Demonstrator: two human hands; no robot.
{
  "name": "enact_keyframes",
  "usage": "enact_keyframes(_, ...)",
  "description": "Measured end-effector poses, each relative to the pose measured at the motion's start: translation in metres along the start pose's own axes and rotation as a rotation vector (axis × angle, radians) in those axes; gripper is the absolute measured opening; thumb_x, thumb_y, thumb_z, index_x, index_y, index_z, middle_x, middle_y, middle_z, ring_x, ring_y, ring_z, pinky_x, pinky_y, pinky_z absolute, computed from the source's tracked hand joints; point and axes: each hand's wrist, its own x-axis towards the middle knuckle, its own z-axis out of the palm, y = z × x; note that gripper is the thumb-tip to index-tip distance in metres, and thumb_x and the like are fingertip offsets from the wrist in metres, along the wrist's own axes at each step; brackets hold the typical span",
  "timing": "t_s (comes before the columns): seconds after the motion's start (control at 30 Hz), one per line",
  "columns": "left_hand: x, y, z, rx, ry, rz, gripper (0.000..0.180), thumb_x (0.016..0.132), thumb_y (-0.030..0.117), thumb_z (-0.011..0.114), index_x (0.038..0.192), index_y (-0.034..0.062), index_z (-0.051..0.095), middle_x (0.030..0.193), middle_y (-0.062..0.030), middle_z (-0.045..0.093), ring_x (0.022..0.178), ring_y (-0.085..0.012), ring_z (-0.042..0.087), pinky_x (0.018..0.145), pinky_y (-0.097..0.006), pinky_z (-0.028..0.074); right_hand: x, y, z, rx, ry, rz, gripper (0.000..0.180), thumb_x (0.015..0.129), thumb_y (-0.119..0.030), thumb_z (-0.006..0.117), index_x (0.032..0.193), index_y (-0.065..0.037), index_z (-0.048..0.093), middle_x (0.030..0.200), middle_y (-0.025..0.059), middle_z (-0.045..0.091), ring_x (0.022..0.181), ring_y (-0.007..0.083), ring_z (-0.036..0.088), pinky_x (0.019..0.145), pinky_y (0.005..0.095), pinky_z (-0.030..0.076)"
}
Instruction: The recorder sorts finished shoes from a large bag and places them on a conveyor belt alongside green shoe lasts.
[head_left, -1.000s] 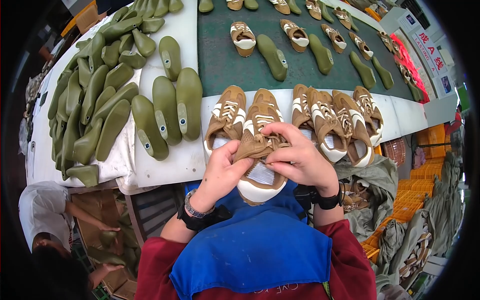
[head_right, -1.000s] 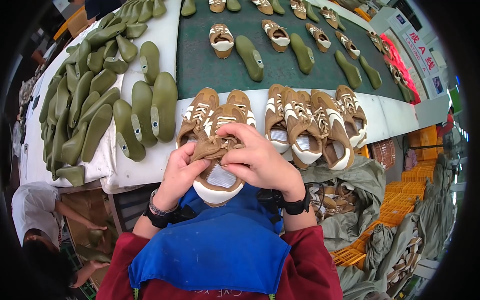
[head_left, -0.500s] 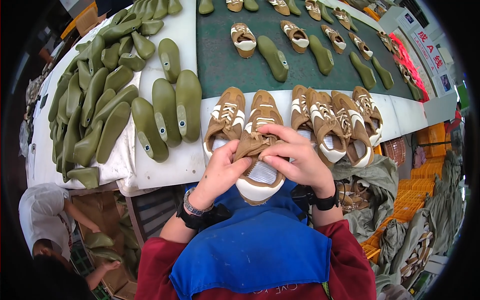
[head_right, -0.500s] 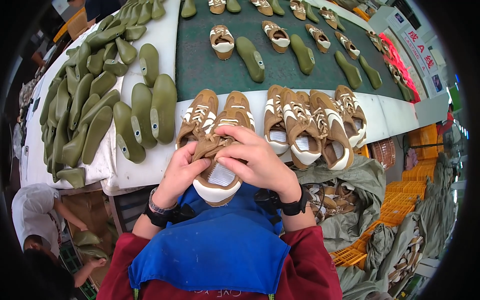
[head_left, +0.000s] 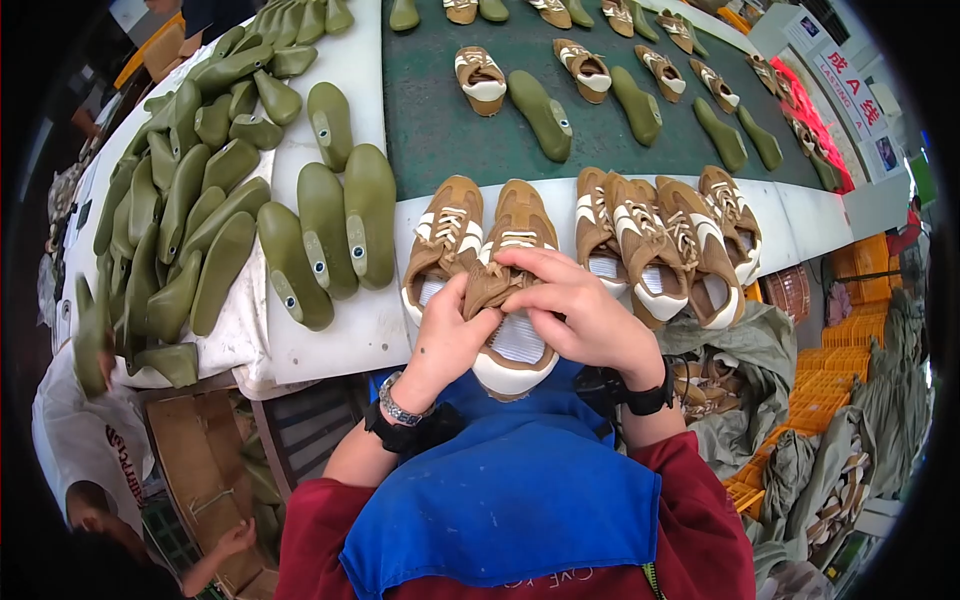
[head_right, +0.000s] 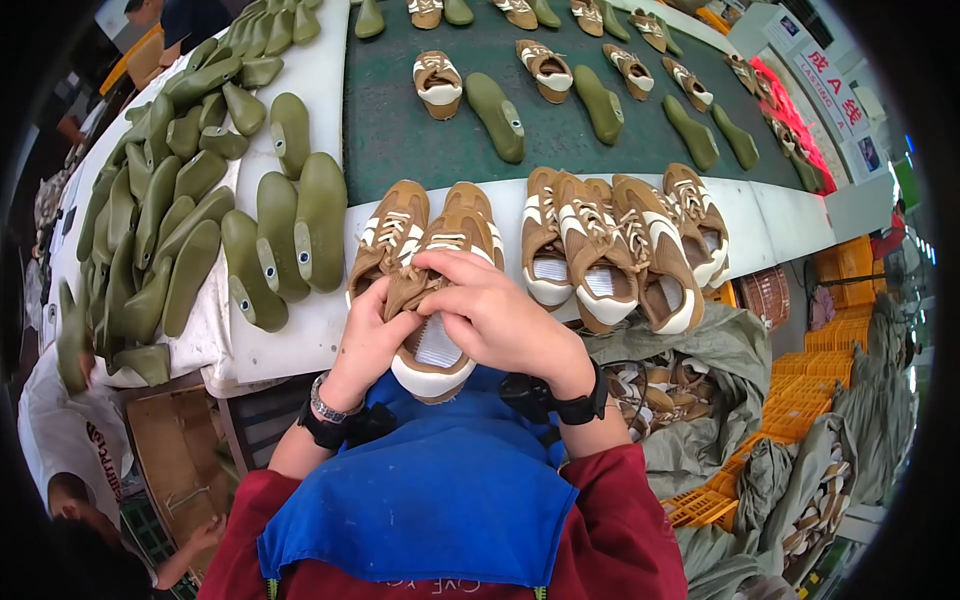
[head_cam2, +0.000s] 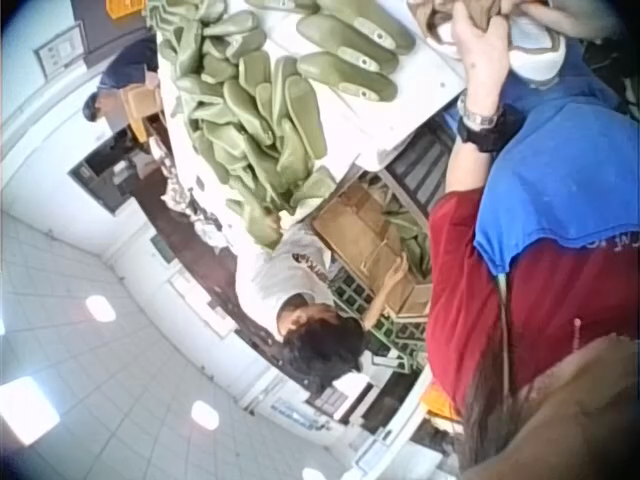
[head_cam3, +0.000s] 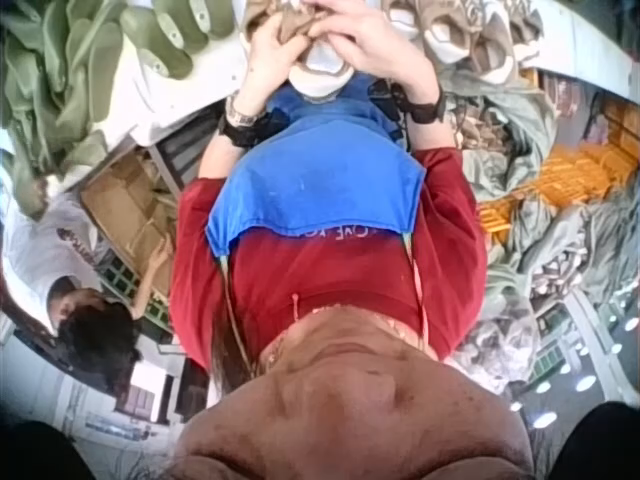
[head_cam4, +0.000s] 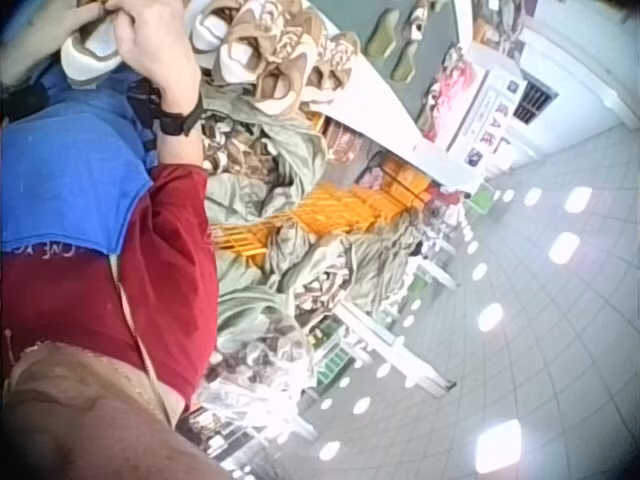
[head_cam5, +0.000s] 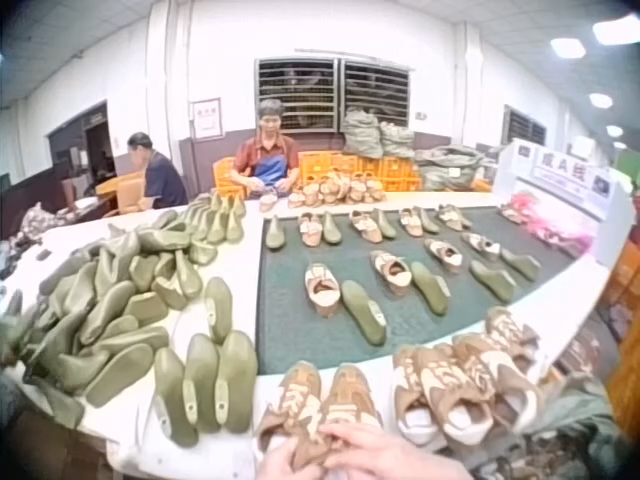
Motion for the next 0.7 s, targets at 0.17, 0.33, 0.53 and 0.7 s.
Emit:
enact_keyframes(0.17, -0.0013, -0.0040, -0.0011, -0.184, -0.023, -0.040, 0.029, 0.082, 0.002, 0.055, 0.110, -0.0039, 0.052, 0.099, -0.0076, 0.062, 0.087, -0.0102, 0.058, 0.076, -0.025, 0.048, 0.0043, 0.0005, -0.0006, -0.019, 0.074, -0.009, 0.013, 0.073, 0.004, 0.056, 0.085, 0.001, 0.061, 0.114, 0.0170, 0.058, 0.105, 0.0354, 0.055, 0.090, 0.0407, 0.044)
enact_keyframes(0.33, -0.0032, -0.0038, -0.0026, -0.295, -0.035, -0.045, 0.030, 0.084, 0.001, 0.053, 0.113, -0.0041, 0.051, 0.103, -0.0063, 0.061, 0.091, -0.0096, 0.057, 0.079, -0.024, 0.047, 0.0052, -0.0032, -0.0005, 0.011, 0.082, 0.054, 0.016, 0.076, 0.005, 0.056, 0.089, -0.001, 0.061, 0.114, 0.0130, 0.059, 0.106, 0.0294, 0.058, 0.086, 0.0349, 0.047)
enact_keyframes(0.53, -0.0046, -0.0011, -0.0037, -0.301, -0.049, -0.016, 0.031, 0.084, 0.000, 0.054, 0.115, -0.0043, 0.050, 0.105, -0.0067, 0.060, 0.093, -0.0101, 0.057, 0.081, -0.024, 0.047, 0.0081, -0.0078, 0.0008, 0.008, 0.137, -0.018, 0.012, 0.075, 0.005, 0.055, 0.085, 0.000, 0.056, 0.103, 0.0150, 0.059, 0.091, 0.0325, 0.060, 0.076, 0.0367, 0.049)
enact_keyframes(0.7, -0.0029, -0.0005, -0.0048, -0.335, -0.071, -0.062, 0.033, 0.083, -0.001, 0.052, 0.115, -0.0043, 0.049, 0.106, -0.0066, 0.059, 0.095, -0.0098, 0.057, 0.082, -0.024, 0.046, 0.0076, -0.0063, 0.0000, 0.009, 0.155, -0.008, 0.013, 0.074, 0.006, 0.055, 0.086, 0.000, 0.056, 0.102, 0.0147, 0.059, 0.090, 0.0325, 0.060, 0.076, 0.0367, 0.049)
